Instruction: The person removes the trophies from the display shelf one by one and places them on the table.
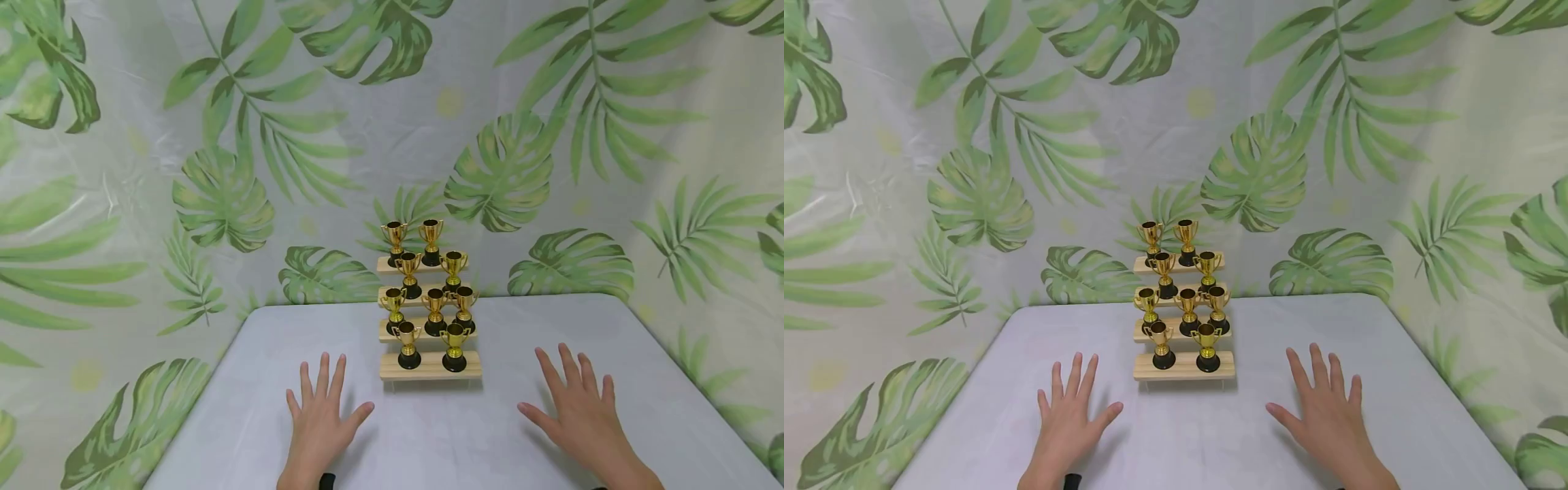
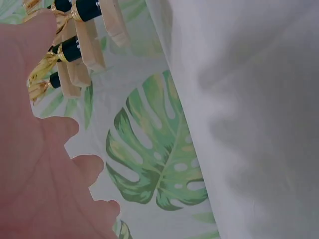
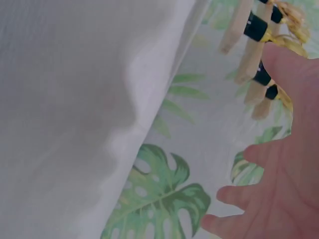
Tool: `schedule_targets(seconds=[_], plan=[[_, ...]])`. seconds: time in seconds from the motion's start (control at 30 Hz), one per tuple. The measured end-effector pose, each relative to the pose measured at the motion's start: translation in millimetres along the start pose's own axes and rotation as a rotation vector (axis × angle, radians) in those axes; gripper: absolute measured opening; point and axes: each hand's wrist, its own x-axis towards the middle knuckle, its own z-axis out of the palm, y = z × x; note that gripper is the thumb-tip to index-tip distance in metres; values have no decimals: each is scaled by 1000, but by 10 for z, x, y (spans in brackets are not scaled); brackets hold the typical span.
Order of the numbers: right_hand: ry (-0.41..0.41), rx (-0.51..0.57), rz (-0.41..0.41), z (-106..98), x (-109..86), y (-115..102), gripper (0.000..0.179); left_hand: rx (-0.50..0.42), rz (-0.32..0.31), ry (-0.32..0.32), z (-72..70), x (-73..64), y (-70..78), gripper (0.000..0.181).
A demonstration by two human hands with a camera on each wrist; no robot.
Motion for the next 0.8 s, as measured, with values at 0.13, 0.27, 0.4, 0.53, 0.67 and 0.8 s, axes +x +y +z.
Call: schedule_targets(seconds=[0.13,0.27,0.4,0.53,0.67,0.8], plan=[[4,-8,-12,-48,26,-61,100,-68,33,21,6,20,86,98],[9,-20,-44,-67,68,-143,100,-100,27,-2,-29,23,157,100],[6,0,-85,-73,131,-242,99,-150,18,-15,-126,18,186,97],[-29,96,-86,-147,224,-338,96,-286,8,-20,-231,57,239,92],[-61,193,-72,-268,335,-452,96,-422,-22,-29,-292,126,312,87],[-85,248,-58,-369,424,-602,96,-511,-44,-35,-294,188,343,83]])
